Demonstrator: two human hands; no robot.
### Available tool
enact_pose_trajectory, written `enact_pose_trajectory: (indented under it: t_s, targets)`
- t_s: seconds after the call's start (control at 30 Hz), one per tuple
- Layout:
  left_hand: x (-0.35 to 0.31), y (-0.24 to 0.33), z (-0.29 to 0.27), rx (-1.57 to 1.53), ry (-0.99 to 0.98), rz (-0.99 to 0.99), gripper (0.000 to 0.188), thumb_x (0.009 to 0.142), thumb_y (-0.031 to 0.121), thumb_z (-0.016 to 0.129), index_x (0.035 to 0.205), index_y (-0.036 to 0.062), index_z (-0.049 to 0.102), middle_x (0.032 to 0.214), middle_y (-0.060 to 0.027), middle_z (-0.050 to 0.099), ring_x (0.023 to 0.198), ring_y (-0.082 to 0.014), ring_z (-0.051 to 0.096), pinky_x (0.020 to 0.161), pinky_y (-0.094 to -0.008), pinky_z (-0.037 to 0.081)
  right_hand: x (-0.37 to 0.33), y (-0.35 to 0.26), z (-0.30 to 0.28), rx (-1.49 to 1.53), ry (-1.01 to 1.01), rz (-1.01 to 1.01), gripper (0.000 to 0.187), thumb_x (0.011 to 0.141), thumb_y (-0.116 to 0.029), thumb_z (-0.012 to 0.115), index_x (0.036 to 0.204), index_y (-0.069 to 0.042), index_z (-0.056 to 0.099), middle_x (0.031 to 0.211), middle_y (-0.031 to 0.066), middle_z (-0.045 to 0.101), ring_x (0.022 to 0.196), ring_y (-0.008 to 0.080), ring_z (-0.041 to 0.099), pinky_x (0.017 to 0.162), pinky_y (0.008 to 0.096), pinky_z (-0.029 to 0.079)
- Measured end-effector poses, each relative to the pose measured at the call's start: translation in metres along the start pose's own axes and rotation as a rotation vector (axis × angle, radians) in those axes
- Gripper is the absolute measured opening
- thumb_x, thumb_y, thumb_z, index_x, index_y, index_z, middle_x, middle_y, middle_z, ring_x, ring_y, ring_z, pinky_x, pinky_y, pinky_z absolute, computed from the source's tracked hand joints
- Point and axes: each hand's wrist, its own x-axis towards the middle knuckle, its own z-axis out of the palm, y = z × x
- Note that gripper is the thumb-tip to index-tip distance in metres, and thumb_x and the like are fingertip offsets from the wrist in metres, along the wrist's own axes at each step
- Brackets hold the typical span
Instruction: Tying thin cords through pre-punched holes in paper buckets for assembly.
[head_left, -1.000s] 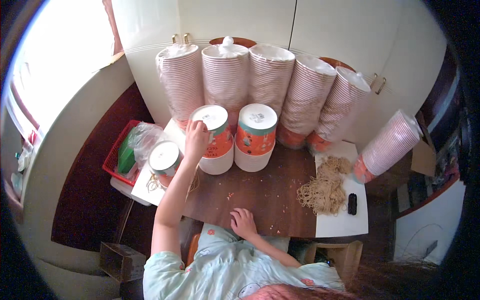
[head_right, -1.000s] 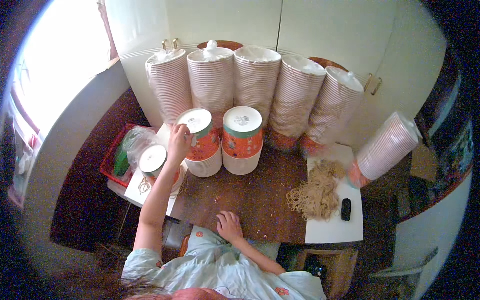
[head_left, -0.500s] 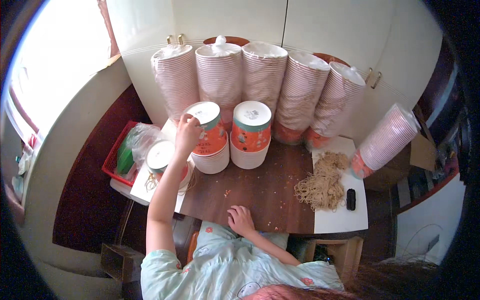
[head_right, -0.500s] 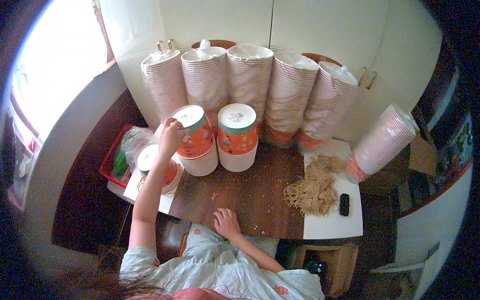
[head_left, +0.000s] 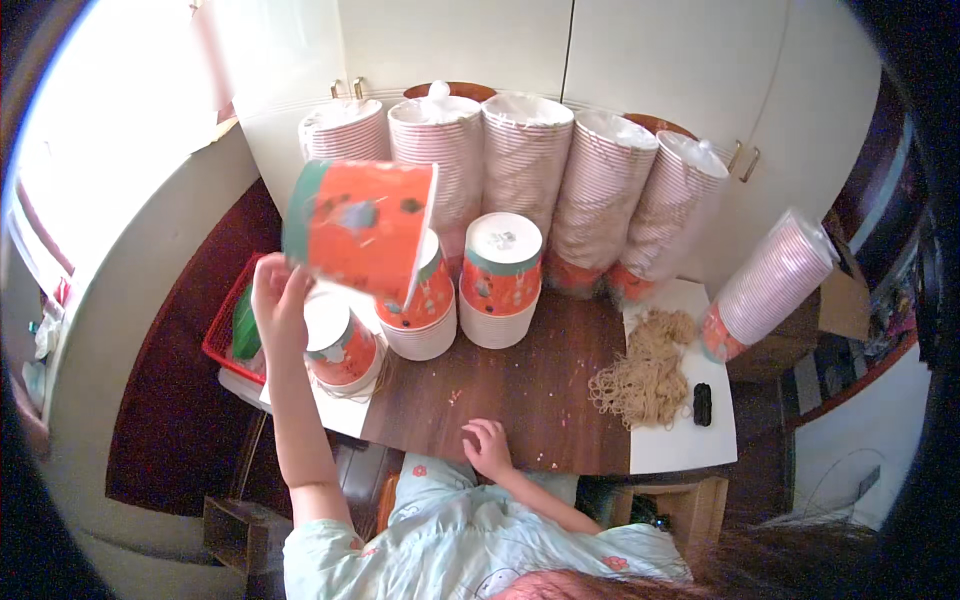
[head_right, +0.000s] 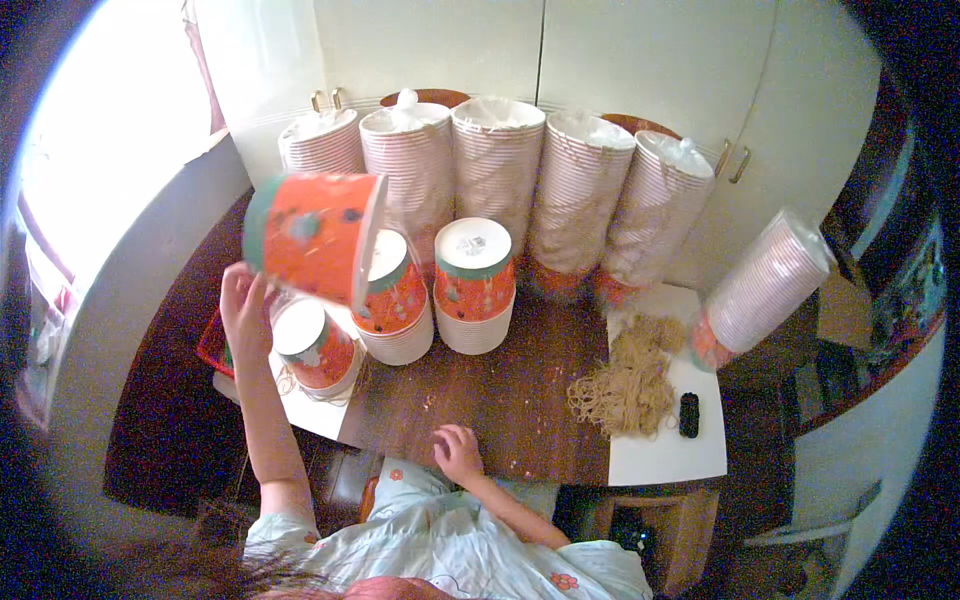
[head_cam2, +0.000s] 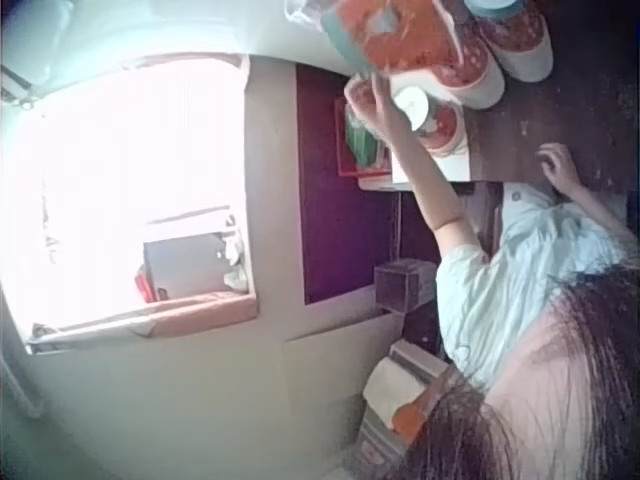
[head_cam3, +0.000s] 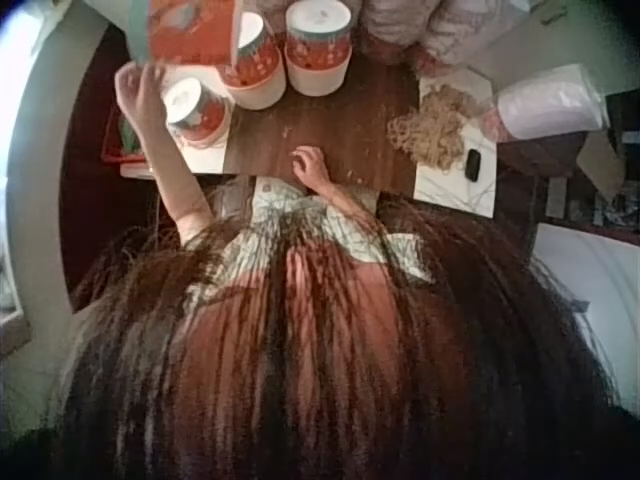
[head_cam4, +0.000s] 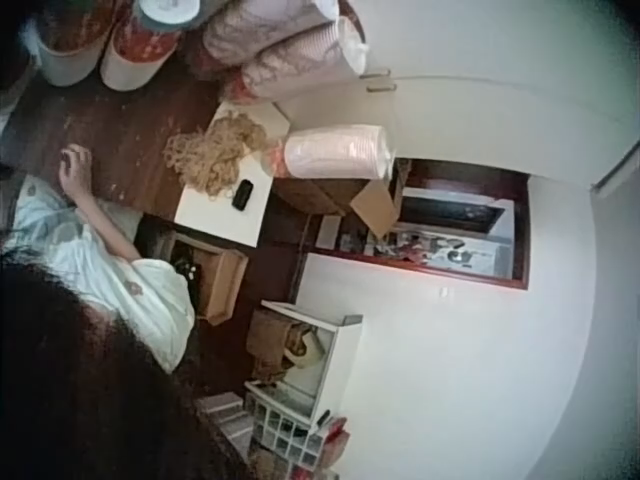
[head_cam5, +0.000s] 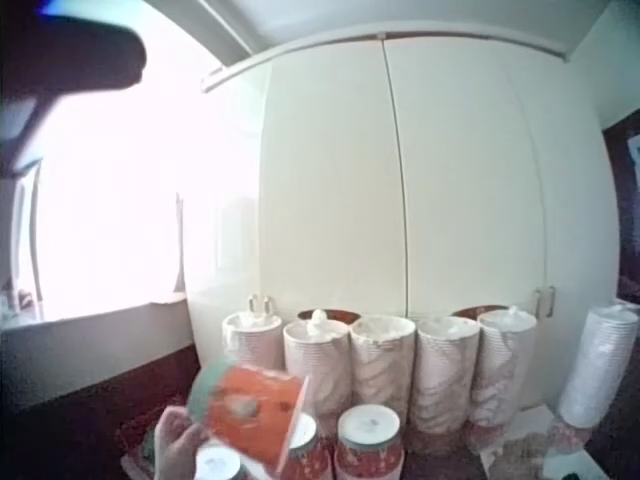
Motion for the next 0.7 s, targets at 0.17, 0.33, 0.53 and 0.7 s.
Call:
enact_pose_trajectory:
  t_s: [0.17,0.33,0.53,0.7]
  targets:
    - [-0.073,-0.038,-0.015,-0.574,0.006,-0.551,0.035,0.087,0.024,0.048,0.115,0.0038,0.045,0.11,-0.012,0.054,0.095,-0.0211,0.056,0.075,-0.0352,0.05,0.023,-0.006,-0.028,0.687,0.069,0.373,0.035,0.078,-0.01,0.056,0.111,-0.004,0.047,0.103,0.0069,0.05,0.092,0.0171,0.048,0.08,0.0308,0.042]
    - [-0.135,-0.068,0.004,-0.77,-0.158,-0.866,0.041,0.088,0.021,0.045,0.12,-0.0026,0.039,0.115,-0.0129,0.05,0.1,-0.0241,0.054,0.082,-0.0367,0.047,0.063,-0.036,-0.086,1.054,0.192,0.262,0.047,0.087,-0.032,0.044,0.123,-0.003,0.036,0.12,0.0075,0.045,0.111,0.0183,0.042,0.096,0.0317,0.032]
    - [-0.176,-0.064,0.034,-0.77,-0.27,-1.266,0.045,0.086,0.026,0.047,0.121,-0.0015,0.039,0.116,-0.0165,0.049,0.097,-0.0261,0.056,0.074,-0.0379,0.052,0.091,-0.047,-0.143,1.162,0.263,0.163,0.071,0.078,-0.051,0.051,0.123,0.001,0.035,0.122,0.012,0.044,0.115,0.0216,0.04,0.098,0.0354,0.028]
    - [-0.209,-0.102,0.027,-0.889,-0.513,-1.418,0.041,0.087,0.023,0.047,0.119,-0.0012,0.042,0.113,-0.015,0.052,0.096,-0.0255,0.057,0.077,-0.0395,0.051,0.11,-0.041,-0.188,1.248,0.009,0.121,0.065,0.077,-0.046,0.054,0.12,0.001,0.038,0.118,0.0132,0.047,0.106,0.021,0.047,0.093,0.0332,0.035]
